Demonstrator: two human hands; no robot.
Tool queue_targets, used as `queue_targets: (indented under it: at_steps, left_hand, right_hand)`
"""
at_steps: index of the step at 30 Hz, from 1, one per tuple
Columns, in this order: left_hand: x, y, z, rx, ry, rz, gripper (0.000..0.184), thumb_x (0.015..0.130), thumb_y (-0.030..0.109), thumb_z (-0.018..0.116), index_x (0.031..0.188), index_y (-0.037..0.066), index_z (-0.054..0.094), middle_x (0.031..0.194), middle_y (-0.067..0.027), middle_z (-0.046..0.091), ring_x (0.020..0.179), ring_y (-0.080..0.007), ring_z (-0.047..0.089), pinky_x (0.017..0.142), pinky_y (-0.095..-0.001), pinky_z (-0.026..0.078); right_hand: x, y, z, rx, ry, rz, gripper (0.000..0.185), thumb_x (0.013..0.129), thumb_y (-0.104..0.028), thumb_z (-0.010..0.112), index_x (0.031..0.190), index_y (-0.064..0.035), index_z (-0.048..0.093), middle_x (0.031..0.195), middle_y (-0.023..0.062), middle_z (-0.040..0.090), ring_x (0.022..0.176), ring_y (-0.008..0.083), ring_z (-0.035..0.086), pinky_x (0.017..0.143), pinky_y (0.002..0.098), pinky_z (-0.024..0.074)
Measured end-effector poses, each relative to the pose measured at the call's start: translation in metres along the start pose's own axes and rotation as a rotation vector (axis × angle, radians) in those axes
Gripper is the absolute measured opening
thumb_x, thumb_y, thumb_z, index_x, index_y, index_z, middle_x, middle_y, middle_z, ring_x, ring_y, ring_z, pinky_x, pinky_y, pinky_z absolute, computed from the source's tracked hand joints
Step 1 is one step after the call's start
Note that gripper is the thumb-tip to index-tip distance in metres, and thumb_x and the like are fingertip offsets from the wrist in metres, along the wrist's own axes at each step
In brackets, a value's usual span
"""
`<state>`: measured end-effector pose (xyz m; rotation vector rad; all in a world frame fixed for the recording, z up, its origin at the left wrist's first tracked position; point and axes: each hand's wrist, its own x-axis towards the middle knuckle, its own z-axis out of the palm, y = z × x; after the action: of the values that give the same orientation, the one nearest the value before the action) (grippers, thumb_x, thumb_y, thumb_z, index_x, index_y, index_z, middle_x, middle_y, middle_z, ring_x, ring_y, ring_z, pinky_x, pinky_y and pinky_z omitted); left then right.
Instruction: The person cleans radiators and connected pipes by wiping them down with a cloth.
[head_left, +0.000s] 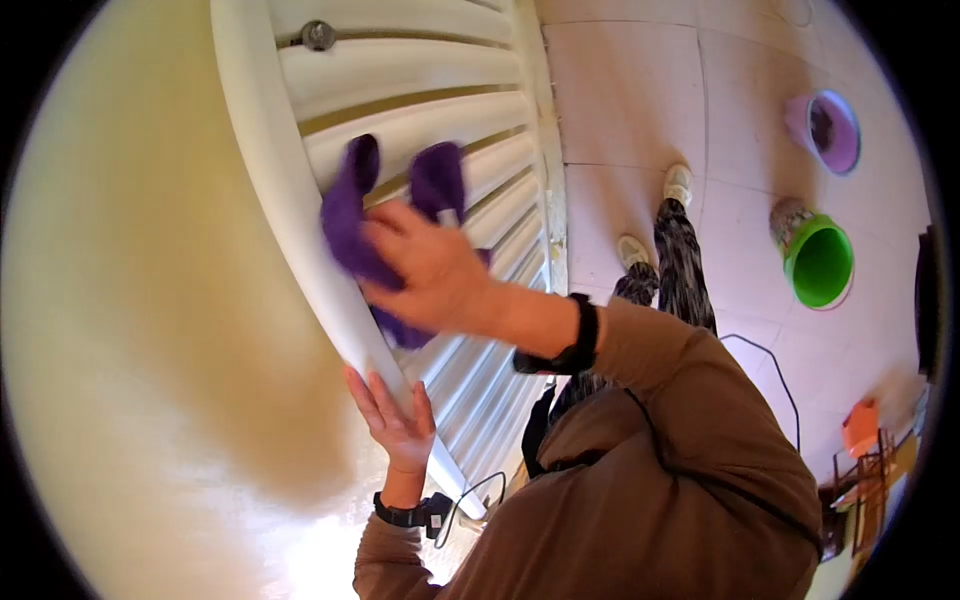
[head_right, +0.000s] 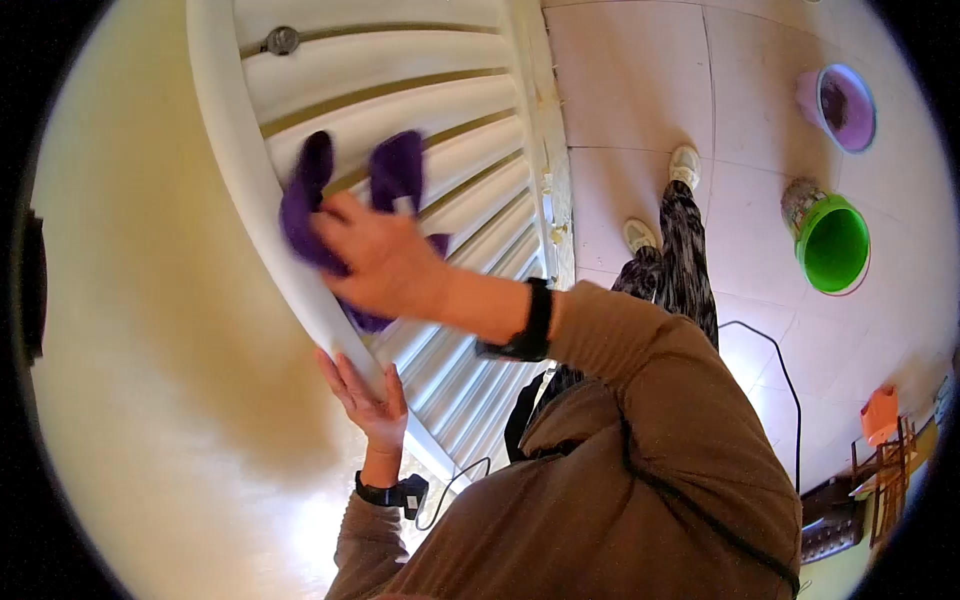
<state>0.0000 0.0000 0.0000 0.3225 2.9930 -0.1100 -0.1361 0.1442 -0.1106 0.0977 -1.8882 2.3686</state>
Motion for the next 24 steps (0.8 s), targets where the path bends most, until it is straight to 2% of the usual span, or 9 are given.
queue_targets:
  at_steps: [2, 3, 5, 6, 8, 13, 15, 17, 24]
  left_hand:
    - [-0.001, -0.008, 0.012, -0.029, -0.021, 0.010, 0.067, 0.079, 0.008, 0.061, 0.135, 0.001, 0.026, 0.140, -0.0296, 0.017, 0.128, -0.0436, 0.024, 0.104, -0.0442, 0.024]
    - [0.019, -0.007, 0.104, -0.070, 0.297, 0.011, 0.067, 0.079, 0.008, 0.061, 0.135, 0.001, 0.026, 0.140, -0.0296, 0.017, 0.128, -0.0436, 0.024, 0.104, -0.0442, 0.024]
    - [-0.030, -0.026, 0.053, 0.034, 0.201, 0.008, 0.066, 0.078, 0.008, 0.062, 0.133, -0.003, 0.027, 0.138, -0.0308, 0.018, 0.127, -0.0443, 0.024, 0.103, -0.0450, 0.025]
    - [-0.026, -0.016, 0.001, 0.025, 0.049, 0.022, 0.066, 0.078, 0.008, 0.062, 0.133, -0.003, 0.027, 0.138, -0.0308, 0.018, 0.127, -0.0443, 0.024, 0.103, -0.0450, 0.025]
    - [-0.031, -0.018, -0.009, 0.053, 0.039, -0.010, 0.065, 0.078, 0.008, 0.062, 0.132, -0.006, 0.028, 0.138, -0.0309, 0.019, 0.127, -0.0446, 0.025, 0.102, -0.0462, 0.026]
    - [-0.039, -0.022, 0.002, 0.037, 0.033, -0.019, 0.067, 0.078, 0.008, 0.063, 0.133, -0.004, 0.027, 0.137, -0.0313, 0.019, 0.126, -0.0455, 0.025, 0.102, -0.0467, 0.026]
    - [-0.065, -0.039, 0.008, 0.002, 0.056, -0.021, 0.068, 0.078, 0.008, 0.063, 0.133, -0.004, 0.026, 0.137, -0.0314, 0.019, 0.126, -0.0458, 0.025, 0.102, -0.0469, 0.026]
    - [-0.063, -0.040, 0.001, -0.022, 0.052, 0.034, 0.068, 0.078, 0.008, 0.063, 0.134, -0.002, 0.025, 0.137, -0.0316, 0.019, 0.126, -0.0463, 0.025, 0.101, -0.0481, 0.026]
    - [-0.041, -0.025, 0.002, 0.045, 0.034, 0.031, 0.068, 0.078, 0.008, 0.064, 0.133, -0.002, 0.027, 0.136, -0.0327, 0.018, 0.125, -0.0482, 0.024, 0.100, -0.0516, 0.027]
  right_hand:
    - [0.006, 0.000, 0.003, 0.009, 0.054, 0.095, 0.049, 0.063, -0.013, 0.068, 0.107, -0.0001, 0.051, 0.103, 0.0149, 0.051, 0.076, 0.0321, 0.058, 0.063, 0.0354, 0.0499]
    - [0.036, 0.037, -0.007, -0.082, -0.015, -0.205, 0.049, 0.063, -0.013, 0.068, 0.107, -0.0001, 0.051, 0.103, 0.0149, 0.051, 0.076, 0.0321, 0.058, 0.063, 0.0354, 0.0499]
    - [0.004, 0.027, 0.026, -0.187, -0.026, -0.072, 0.048, 0.065, -0.016, 0.067, 0.106, 0.0009, 0.050, 0.103, 0.0160, 0.051, 0.073, 0.0329, 0.058, 0.061, 0.0374, 0.0495]
    - [0.007, 0.013, 0.014, -0.185, -0.069, 0.158, 0.046, 0.068, -0.019, 0.066, 0.106, 0.0013, 0.050, 0.105, 0.0181, 0.051, 0.072, 0.0346, 0.058, 0.061, 0.0401, 0.0490]
    - [0.013, 0.025, 0.012, -0.223, -0.041, 0.224, 0.049, 0.070, -0.021, 0.063, 0.110, 0.0015, 0.045, 0.098, 0.0201, 0.054, 0.072, 0.0378, 0.057, 0.063, 0.0432, 0.0483]
    - [0.006, 0.101, -0.001, -0.296, -0.089, 0.464, 0.046, 0.075, -0.021, 0.058, 0.112, -0.0009, 0.040, 0.095, 0.0228, 0.056, 0.078, 0.0408, 0.057, 0.070, 0.0469, 0.0464]
    - [-0.009, 0.128, 0.003, -0.539, -0.110, 0.433, 0.049, 0.076, -0.020, 0.057, 0.115, 0.0016, 0.039, 0.100, 0.0217, 0.052, 0.078, 0.0389, 0.058, 0.068, 0.0457, 0.0483]
    - [-0.015, 0.164, 0.001, -0.588, -0.125, 0.468, 0.049, 0.076, -0.020, 0.057, 0.115, 0.0015, 0.038, 0.099, 0.0219, 0.053, 0.079, 0.0403, 0.058, 0.069, 0.0470, 0.0481]
    - [0.029, 0.246, -0.039, -0.755, -0.393, 0.733, 0.048, 0.076, -0.018, 0.055, 0.115, 0.0015, 0.036, 0.099, 0.0242, 0.056, 0.088, 0.0404, 0.057, 0.075, 0.0467, 0.0473]
